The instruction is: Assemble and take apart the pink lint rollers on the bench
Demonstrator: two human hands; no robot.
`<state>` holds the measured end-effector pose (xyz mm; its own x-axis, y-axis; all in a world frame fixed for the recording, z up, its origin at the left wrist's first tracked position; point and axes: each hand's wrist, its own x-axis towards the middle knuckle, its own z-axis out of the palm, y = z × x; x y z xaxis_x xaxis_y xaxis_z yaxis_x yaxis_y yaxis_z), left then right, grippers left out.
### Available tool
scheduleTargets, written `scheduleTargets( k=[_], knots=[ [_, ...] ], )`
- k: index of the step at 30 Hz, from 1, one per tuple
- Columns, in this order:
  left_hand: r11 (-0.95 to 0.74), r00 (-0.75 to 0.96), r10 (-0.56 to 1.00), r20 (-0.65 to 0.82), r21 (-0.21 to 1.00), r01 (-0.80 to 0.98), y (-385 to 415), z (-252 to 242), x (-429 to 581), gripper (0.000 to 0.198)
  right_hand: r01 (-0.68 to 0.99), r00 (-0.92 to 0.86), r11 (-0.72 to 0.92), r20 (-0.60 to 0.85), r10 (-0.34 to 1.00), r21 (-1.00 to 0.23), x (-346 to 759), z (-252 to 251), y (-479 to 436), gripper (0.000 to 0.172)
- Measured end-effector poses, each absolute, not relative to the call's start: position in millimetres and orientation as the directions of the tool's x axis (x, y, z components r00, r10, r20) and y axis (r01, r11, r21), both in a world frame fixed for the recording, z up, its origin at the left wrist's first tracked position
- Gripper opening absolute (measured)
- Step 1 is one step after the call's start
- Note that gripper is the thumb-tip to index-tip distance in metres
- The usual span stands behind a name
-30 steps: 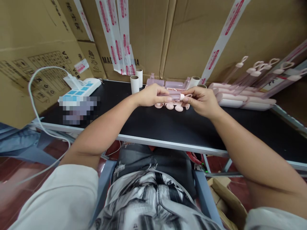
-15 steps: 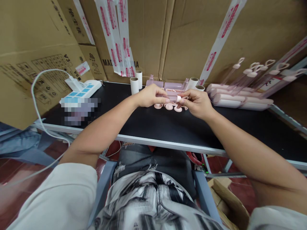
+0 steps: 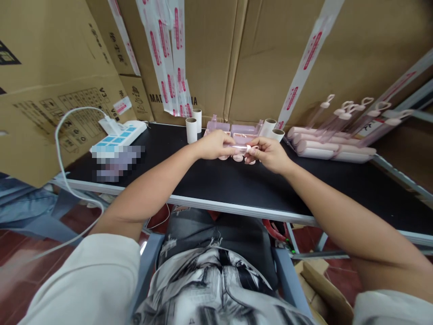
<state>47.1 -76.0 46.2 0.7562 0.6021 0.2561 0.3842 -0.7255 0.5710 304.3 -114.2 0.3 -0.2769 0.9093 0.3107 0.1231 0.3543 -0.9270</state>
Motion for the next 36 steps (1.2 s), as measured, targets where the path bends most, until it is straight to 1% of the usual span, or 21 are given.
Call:
scheduleTargets(
  k=[2,3,4,7,9,12,16,18,20,22,23,24,25,26,28,29,31,33,36],
  knots=[
    [-0.709,0.725,0.630,0.277,0.586,0.392,-78.6,46.3,49.0,0.029,0.178,-0.292,0.387,0.327,0.899,-0.905,313.4,8.8,-111.0,0.069],
    [-0.687,0.704,0.649,0.288,0.620,0.379,-80.3,47.1,49.2,0.026,0.197,-0.279,0.425,0.365,0.888,-0.883,319.6,13.8,-109.7,0.068],
    [-0.651,0.681,0.672,0.292,0.671,0.354,-82.0,48.4,48.6,0.029,0.210,-0.249,0.468,0.416,0.875,-0.858,326.4,18.6,-108.5,0.066],
    [-0.517,0.622,0.728,0.288,0.826,0.223,-86.3,55.7,43.3,0.037,0.264,-0.060,0.565,0.571,0.819,-0.782,347.1,28.5,-104.1,0.053],
    [-0.457,0.606,0.740,0.291,0.879,0.136,-88.0,61.8,38.5,0.040,0.340,0.039,0.564,0.611,0.791,-0.752,358.1,29.7,-99.2,0.042],
    [-0.398,0.597,0.750,0.286,0.915,0.061,-89.6,69.0,33.5,0.054,0.439,0.137,0.523,0.630,0.764,-0.730,369.5,26.1,-89.1,0.028],
    [-0.362,0.620,0.727,0.296,0.932,-0.020,-89.2,71.2,33.3,0.071,0.553,0.283,0.467,0.682,0.674,-0.690,381.5,21.0,-75.3,0.019],
    [-0.381,0.606,0.717,0.345,0.922,-0.075,-88.4,70.2,35.4,0.073,0.629,0.311,0.408,0.695,0.648,-0.662,387.3,18.7,-69.9,0.019],
    [-0.411,0.583,0.715,0.385,0.907,-0.096,-89.7,69.3,37.8,0.069,0.711,0.290,0.332,0.688,0.665,-0.620,391.9,15.1,-65.5,0.024],
    [-0.415,0.605,0.716,0.349,0.909,-0.032,-93.7,68.8,40.1,0.060,0.767,0.238,0.276,0.656,0.717,-0.579,394.6,9.7,-61.6,0.033],
    [-0.422,0.639,0.709,0.297,0.906,0.046,-96.4,68.3,41.3,0.053,0.776,0.213,0.262,0.630,0.747,-0.573,395.2,6.5,-59.9,0.040],
    [-0.448,0.683,0.691,0.236,0.882,0.148,-99.1,67.2,42.7,0.045,0.775,0.192,0.254,0.598,0.778,-0.579,395.3,3.3,-58.3,0.048],
    [-0.503,0.727,0.663,0.178,0.826,0.256,-101.4,65.4,44.4,0.037,0.768,0.175,0.247,0.564,0.807,-0.591,395.0,0.1,-57.0,0.057],
    [-0.580,0.764,0.631,0.134,0.736,0.349,-103.1,62.7,46.5,0.031,0.762,0.166,0.236,0.535,0.828,-0.603,394.3,-2.7,-55.9,0.065],
    [-0.728,0.827,0.558,0.071,0.521,0.446,-104.4,55.0,51.9,0.023,0.767,0.163,0.204,0.492,0.855,-0.608,392.6,-6.4,-54.6,0.074],
    [-0.772,0.845,0.533,0.041,0.431,0.466,-104.2,50.5,55.0,0.021,0.777,0.164,0.189,0.483,0.860,-0.601,391.9,-7.1,-54.6,0.074],
    [-0.802,0.848,0.529,-0.022,0.313,0.509,-103.2,42.3,60.4,0.020,0.792,0.169,0.171,0.480,0.861,-0.586,390.9,-5.7,-55.6,0.068],
    [-0.792,0.828,0.556,-0.072,0.257,0.554,-102.5,37.1,63.8,0.024,0.793,0.179,0.182,0.507,0.843,-0.581,390.7,-0.9,-58.3,0.059],
    [-0.772,0.806,0.586,-0.083,0.244,0.587,-102.6,35.3,64.7,0.028,0.769,0.232,0.249,0.620,0.749,-0.589,388.1,10.5,-66.0,0.051]
  ],
)
